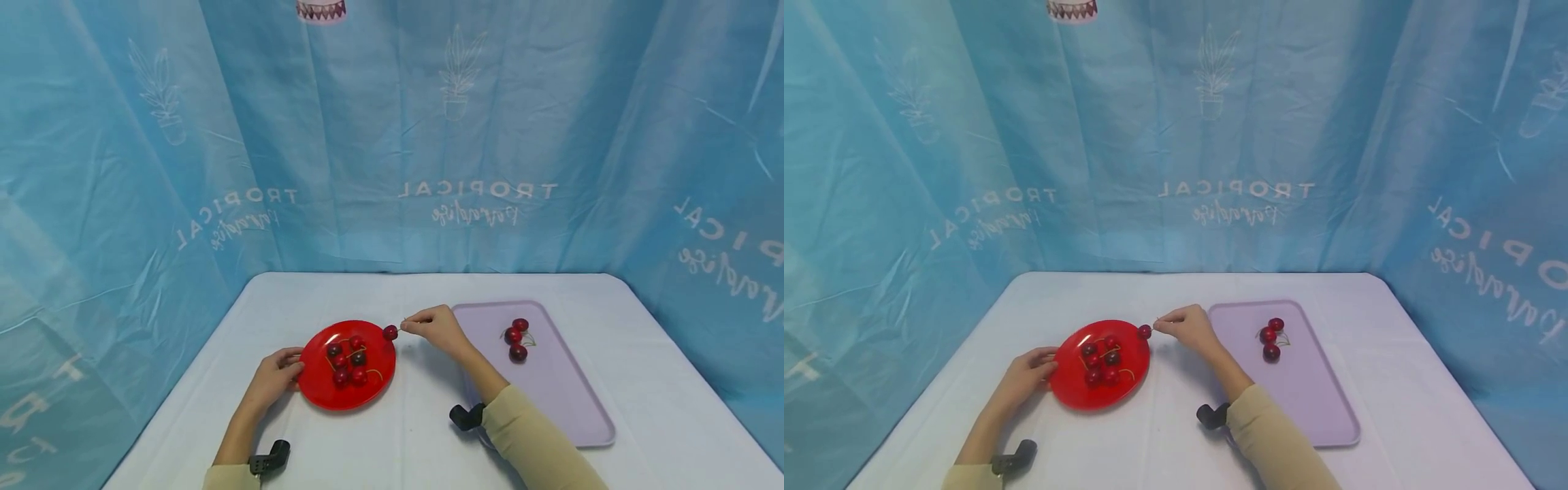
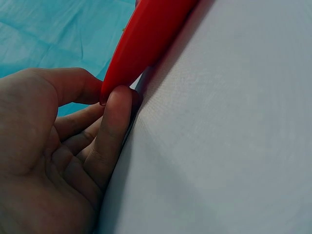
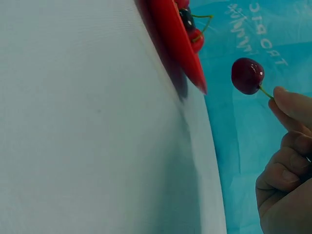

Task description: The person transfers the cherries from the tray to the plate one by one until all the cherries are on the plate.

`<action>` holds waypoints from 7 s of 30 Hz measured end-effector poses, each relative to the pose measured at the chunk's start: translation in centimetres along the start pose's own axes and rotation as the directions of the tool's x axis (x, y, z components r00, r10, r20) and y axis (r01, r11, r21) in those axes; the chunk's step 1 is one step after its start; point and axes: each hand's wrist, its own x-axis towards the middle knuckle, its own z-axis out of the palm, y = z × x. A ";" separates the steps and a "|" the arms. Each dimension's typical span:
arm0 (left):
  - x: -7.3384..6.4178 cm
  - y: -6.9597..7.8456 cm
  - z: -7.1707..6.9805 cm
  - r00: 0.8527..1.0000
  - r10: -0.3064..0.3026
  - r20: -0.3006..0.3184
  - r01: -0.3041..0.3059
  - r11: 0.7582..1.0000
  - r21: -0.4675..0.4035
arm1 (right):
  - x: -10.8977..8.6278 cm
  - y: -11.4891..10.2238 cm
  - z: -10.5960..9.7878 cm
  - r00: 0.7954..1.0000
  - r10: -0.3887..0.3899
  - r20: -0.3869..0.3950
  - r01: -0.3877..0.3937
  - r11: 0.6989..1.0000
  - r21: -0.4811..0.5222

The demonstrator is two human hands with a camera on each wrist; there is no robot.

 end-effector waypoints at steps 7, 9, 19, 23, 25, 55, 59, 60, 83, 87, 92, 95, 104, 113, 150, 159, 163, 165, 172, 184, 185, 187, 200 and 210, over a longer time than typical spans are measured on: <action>0.2 -0.3 0.0 1.000 -0.004 0.003 0.004 1.000 -0.012 | -0.1 -0.2 1.6 0.999 0.014 0.043 -0.014 1.000 -0.013; 0.2 -0.3 0.0 1.000 -0.003 0.001 0.003 1.000 -0.003 | 0.1 -0.1 2.1 0.999 0.023 0.047 -0.022 1.000 -0.021; 0.3 -0.3 0.0 1.000 -0.004 0.001 0.004 1.000 -0.011 | -0.2 0.0 3.7 0.995 0.002 0.101 0.000 1.000 -0.021; 0.3 -0.2 0.0 1.000 -0.004 -0.003 0.004 1.000 0.007 | -0.4 -0.2 4.1 0.993 -0.003 0.115 0.005 1.000 -0.020; 0.3 -0.2 0.1 1.000 -0.009 -0.008 0.009 1.000 0.007 | -0.5 -0.4 4.3 0.993 -0.007 0.121 0.011 1.000 -0.028; 0.2 -0.2 0.2 1.000 -0.011 -0.009 0.011 1.000 -0.009 | -1.1 -1.4 3.3 0.977 -0.003 0.213 0.033 0.990 -0.136; 0.1 0.0 0.1 1.000 -0.003 -0.010 0.003 1.000 0.000 | -1.1 -1.3 2.5 0.980 -0.013 0.198 0.046 0.986 -0.160; 0.1 0.0 0.1 1.000 -0.002 -0.009 0.002 1.000 0.001 | -1.1 -1.2 2.3 0.981 -0.015 0.195 0.048 0.985 -0.163; 0.0 0.0 0.1 1.000 -0.014 -0.003 0.014 1.000 -0.003 | -2.2 -0.4 -1.2 0.983 -0.035 0.181 0.065 0.984 -0.163; -0.1 0.1 0.3 1.000 -0.009 0.008 0.009 1.000 -0.002 | -2.4 -0.3 -1.8 0.988 -0.019 0.151 0.045 0.984 -0.174; -0.3 0.0 0.1 1.000 -0.014 0.004 0.014 1.000 0.007 | -2.5 -0.1 -2.0 0.988 -0.020 0.153 0.046 0.984 -0.171; -0.2 0.0 0.0 1.000 -0.013 0.004 0.013 1.000 0.007 | -2.5 -0.4 -2.1 0.987 -0.012 0.158 0.039 0.985 -0.170; -0.2 0.3 -0.1 1.000 -0.006 0.006 0.006 1.000 0.003 | -3.2 -0.9 -3.1 0.991 0.018 0.132 0.003 0.987 -0.162; -0.3 0.3 0.0 1.000 -0.011 0.003 0.010 1.000 0.013 | -3.9 -0.5 -4.4 0.994 0.038 0.102 -0.020 0.985 -0.170; 0.4 0.0 0.4 1.000 -0.006 -0.001 0.006 1.000 0.010 | -6.1 1.6 -9.4 0.991 0.136 -0.017 -0.137 0.964 -0.229; 0.1 -0.2 0.3 1.000 0.008 0.000 -0.008 1.000 0.010 | -6.4 3.3 -10.8 0.988 0.139 -0.059 -0.150 0.960 -0.236; -0.3 -0.2 0.1 1.000 0.003 0.000 -0.003 1.000 0.012 | -6.7 3.6 -11.1 0.987 0.149 -0.058 -0.158 0.960 -0.231; -0.4 -0.2 0.0 1.000 0.001 -0.001 -0.001 1.000 0.009 | -6.8 3.6 -11.3 0.986 0.153 -0.064 -0.163 0.960 -0.227; -0.1 -0.3 -0.1 1.000 -0.001 0.006 0.001 1.000 -0.009 | -7.0 3.9 -12.7 0.983 0.145 -0.108 -0.166 0.962 -0.217; -0.4 -0.1 -0.2 1.000 0.008 0.006 -0.008 1.000 -0.011 | -8.1 4.2 -14.6 0.977 0.143 -0.159 -0.180 0.951 -0.252; -0.5 0.0 -0.2 1.000 0.012 0.007 -0.012 1.000 -0.012 | -8.2 4.2 -14.8 0.976 0.144 -0.166 -0.183 0.950 -0.252; -0.5 0.1 -0.2 1.000 0.018 0.008 -0.017 1.000 -0.013 | -8.3 4.4 -15.0 0.975 0.144 -0.169 -0.184 0.949 -0.254; -0.5 0.3 -0.1 1.000 0.016 0.005 -0.016 1.000 -0.002 | -8.9 5.8 -17.0 0.968 0.159 -0.195 -0.217 0.919 -0.328; -0.5 0.2 -0.2 1.000 0.018 0.014 -0.017 1.000 -0.011 | -9.0 7.1 -17.5 0.940 0.235 -0.248 -0.317 0.870 -0.376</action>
